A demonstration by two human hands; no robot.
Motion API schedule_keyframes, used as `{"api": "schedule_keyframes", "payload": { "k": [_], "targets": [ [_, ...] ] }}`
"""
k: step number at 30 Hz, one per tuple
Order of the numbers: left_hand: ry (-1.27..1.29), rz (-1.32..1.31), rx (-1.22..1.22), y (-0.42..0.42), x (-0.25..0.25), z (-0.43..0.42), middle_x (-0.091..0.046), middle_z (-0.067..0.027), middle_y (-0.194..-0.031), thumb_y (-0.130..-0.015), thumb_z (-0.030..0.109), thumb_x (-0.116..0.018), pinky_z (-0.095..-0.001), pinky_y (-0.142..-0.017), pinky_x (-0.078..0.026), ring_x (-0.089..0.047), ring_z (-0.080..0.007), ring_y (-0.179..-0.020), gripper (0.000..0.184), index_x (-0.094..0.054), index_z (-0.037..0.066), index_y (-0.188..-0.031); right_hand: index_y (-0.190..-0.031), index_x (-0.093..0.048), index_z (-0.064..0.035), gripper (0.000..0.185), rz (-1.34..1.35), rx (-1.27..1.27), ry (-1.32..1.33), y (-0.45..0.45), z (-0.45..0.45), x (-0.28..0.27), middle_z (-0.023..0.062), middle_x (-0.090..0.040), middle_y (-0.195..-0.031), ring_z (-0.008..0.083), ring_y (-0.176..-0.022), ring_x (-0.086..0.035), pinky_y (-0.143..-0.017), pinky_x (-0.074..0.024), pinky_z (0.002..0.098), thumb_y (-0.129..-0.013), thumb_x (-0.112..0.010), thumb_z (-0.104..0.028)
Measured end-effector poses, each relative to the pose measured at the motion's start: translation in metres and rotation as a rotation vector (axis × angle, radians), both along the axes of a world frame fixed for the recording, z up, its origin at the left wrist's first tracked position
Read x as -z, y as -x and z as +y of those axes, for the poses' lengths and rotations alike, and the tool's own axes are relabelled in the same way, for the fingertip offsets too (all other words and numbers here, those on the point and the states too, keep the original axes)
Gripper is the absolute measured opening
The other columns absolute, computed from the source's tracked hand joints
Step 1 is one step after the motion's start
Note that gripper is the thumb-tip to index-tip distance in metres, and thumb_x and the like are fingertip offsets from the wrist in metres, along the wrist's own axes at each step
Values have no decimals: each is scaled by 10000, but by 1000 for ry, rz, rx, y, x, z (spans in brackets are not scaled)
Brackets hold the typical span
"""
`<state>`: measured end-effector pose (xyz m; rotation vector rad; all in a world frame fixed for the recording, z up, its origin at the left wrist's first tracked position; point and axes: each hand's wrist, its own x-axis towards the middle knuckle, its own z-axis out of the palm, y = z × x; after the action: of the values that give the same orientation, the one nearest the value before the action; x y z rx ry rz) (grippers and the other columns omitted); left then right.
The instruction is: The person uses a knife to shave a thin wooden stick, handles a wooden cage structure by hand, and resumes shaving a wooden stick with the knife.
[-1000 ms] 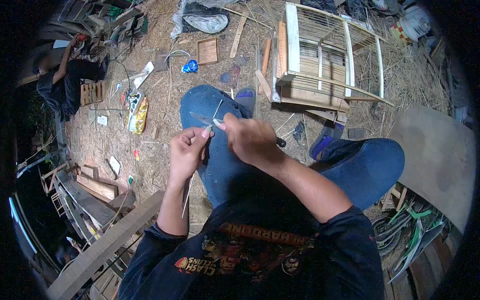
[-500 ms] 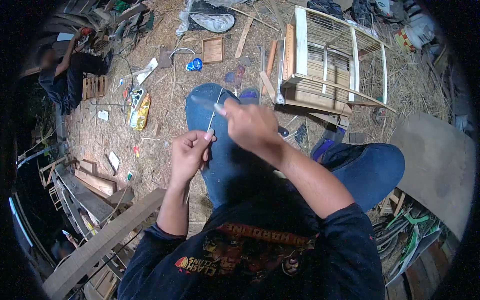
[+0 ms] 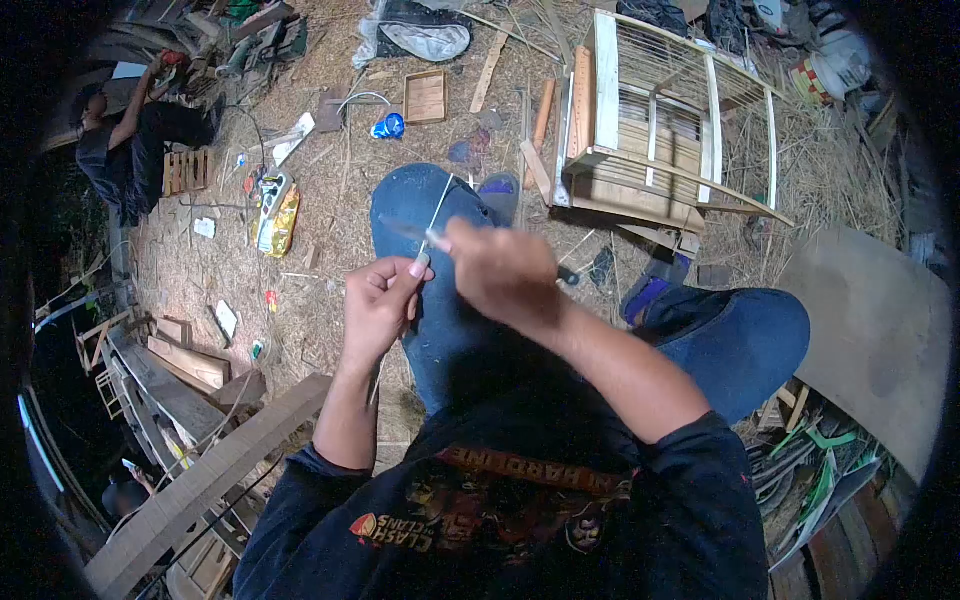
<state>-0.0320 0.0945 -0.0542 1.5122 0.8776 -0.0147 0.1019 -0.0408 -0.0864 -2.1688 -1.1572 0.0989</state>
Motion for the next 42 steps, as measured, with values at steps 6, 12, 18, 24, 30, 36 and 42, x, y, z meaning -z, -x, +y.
{"api": "schedule_keyframes", "payload": {
  "k": [6, 12, 18, 24, 30, 36, 42],
  "targets": [
    [0, 15, -3, 0, -3, -2, -557, 32, -563, -1035, 178, -668, -233, -434, -302, -435, -25, -463, 229, -738, -9, -922, -824, -582, -115, 174, 133, 9, 52, -2, 0, -6, 134, -617, -583, 338, -518, -660, -439, -474, 471, -969, -630, -200],
    [9, 13, 8, -4, -8, -2, -567, 16, -559, -1036, 224, -668, -229, -409, -305, -446, -39, -431, 265, -738, -5, -922, -842, -595, -108, 159, 101, -45, 3, 1, -1, -9, 152, -624, -601, 381, -554, -661, -475, -493, 509, -968, -632, -197],
    [5, 70, 56, 18, -14, 4, -579, 9, -566, -1038, 241, -666, -225, -408, -296, -444, -42, -423, 287, -741, -4, -909, -886, -612, -102, 144, 139, 6, 13, -21, 2, -1, 168, -643, -620, 390, -573, -679, -476, -508, 520, -987, -603, -205],
    [-77, -17, 16, 17, 2, -1, -557, 47, -574, -1028, 201, -681, -232, -442, -294, -442, -21, -472, 260, -736, -4, -879, -867, -617, -98, 179, 35, -39, 18, -9, 1, -7, 145, -653, -598, 350, -535, -688, -439, -518, 485, -988, -608, -228],
    [-124, -20, 3, 11, 4, -4, -527, 71, -569, -1010, 165, -703, -240, -451, -264, -411, -4, -495, 232, -739, -8, -859, -807, -605, -145, 225, -109, 19, 22, -5, -3, -2, 70, -615, -540, 259, -459, -651, -390, -479, 416, -1002, -597, -258],
    [-212, -2, 11, 10, 3, -8, -521, 67, -575, -985, 132, -720, -251, -473, -278, -396, -9, -535, 211, -742, -28, -850, -769, -573, -174, 260, -206, 0, 39, -2, -7, -4, 24, -560, -499, 216, -392, -591, -352, -422, 375, -1008, -587, -277],
    [-239, 7, 14, 9, 5, -6, -521, 56, -577, -967, 116, -726, -266, -484, -291, -398, -22, -558, 189, -746, -27, -846, -803, -576, -135, 159, -83, -7, 3, -2, -6, -2, 79, -590, -556, 291, -494, -647, -406, -452, 412, -937, -650, -181]
  ]
}}
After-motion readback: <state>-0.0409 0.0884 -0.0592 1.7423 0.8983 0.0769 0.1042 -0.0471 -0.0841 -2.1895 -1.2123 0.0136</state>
